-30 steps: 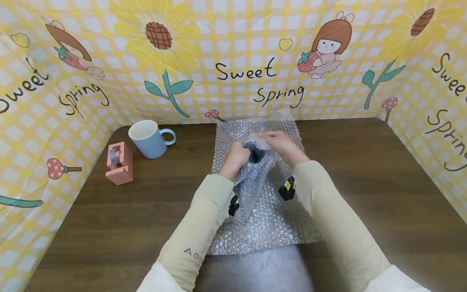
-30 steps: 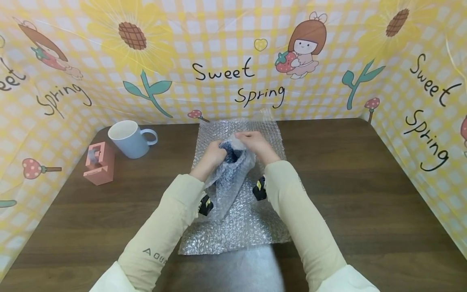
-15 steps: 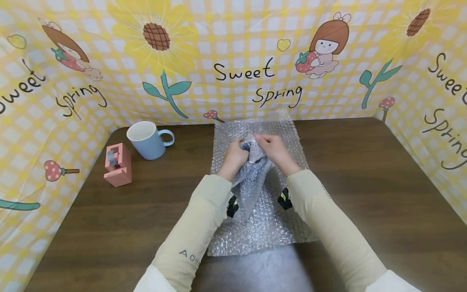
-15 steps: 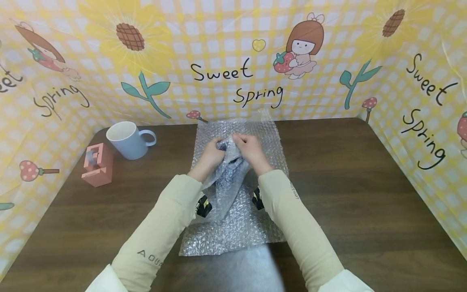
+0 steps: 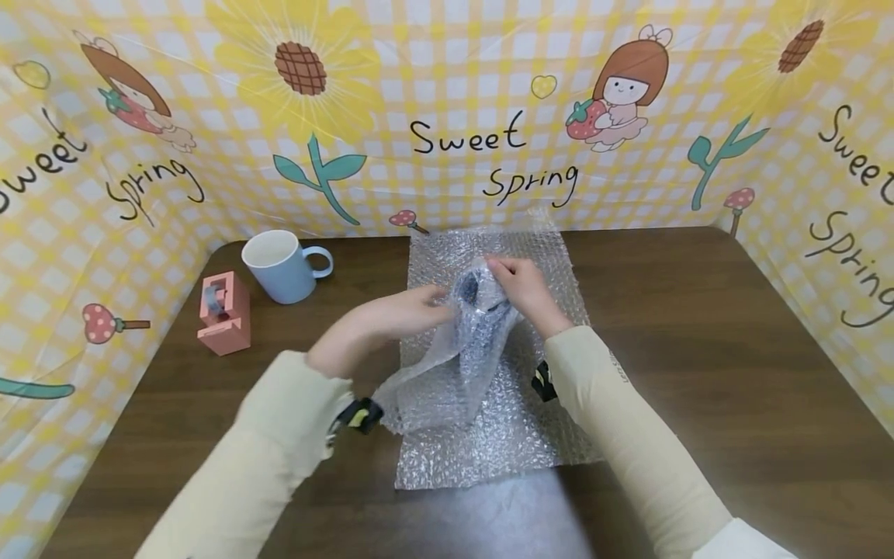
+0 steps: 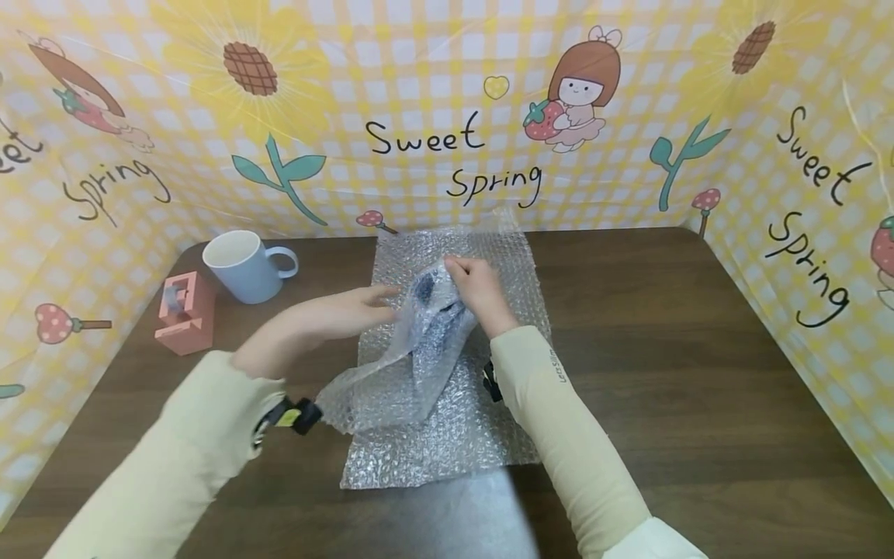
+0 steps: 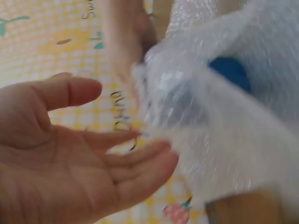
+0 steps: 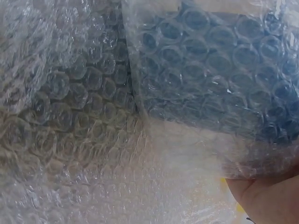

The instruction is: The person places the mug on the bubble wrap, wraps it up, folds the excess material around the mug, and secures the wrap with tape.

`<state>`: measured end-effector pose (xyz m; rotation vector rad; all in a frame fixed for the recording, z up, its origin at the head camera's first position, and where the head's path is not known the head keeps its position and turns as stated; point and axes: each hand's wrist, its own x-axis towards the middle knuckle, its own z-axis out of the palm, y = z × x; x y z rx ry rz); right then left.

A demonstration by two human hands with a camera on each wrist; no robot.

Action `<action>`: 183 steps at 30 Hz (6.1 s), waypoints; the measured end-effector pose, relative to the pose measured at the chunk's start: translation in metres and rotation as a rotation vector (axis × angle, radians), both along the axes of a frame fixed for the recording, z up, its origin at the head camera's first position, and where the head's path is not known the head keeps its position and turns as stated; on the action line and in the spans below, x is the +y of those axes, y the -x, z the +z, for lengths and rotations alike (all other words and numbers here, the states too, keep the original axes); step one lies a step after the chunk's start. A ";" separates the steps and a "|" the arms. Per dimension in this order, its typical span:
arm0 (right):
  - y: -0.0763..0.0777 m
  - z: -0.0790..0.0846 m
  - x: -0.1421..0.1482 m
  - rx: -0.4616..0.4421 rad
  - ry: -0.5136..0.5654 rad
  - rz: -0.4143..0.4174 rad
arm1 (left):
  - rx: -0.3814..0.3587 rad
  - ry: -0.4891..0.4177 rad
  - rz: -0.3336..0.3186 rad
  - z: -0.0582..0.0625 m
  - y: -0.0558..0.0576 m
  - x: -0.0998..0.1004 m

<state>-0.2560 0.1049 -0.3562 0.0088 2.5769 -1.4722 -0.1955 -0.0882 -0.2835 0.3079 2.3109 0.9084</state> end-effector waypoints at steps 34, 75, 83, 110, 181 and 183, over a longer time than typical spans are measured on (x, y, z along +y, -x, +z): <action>-0.001 -0.002 -0.001 -0.010 -0.007 -0.019 | -0.213 -0.051 0.101 -0.053 -0.027 -0.065; -0.003 0.000 -0.003 -0.006 -0.029 -0.045 | 0.443 -0.494 0.348 -0.078 0.008 0.005; -0.002 0.000 -0.003 0.020 -0.043 -0.060 | 0.533 -0.399 0.271 -0.077 0.016 0.017; -0.001 -0.008 -0.005 0.008 -0.020 -0.079 | 0.251 -0.144 0.227 -0.063 0.029 0.039; -0.037 -0.009 -0.013 0.048 -0.059 0.120 | 0.658 -0.193 0.613 -0.056 0.031 -0.025; -0.038 -0.009 -0.014 0.048 -0.062 0.119 | 0.693 -0.150 0.694 -0.054 0.033 -0.053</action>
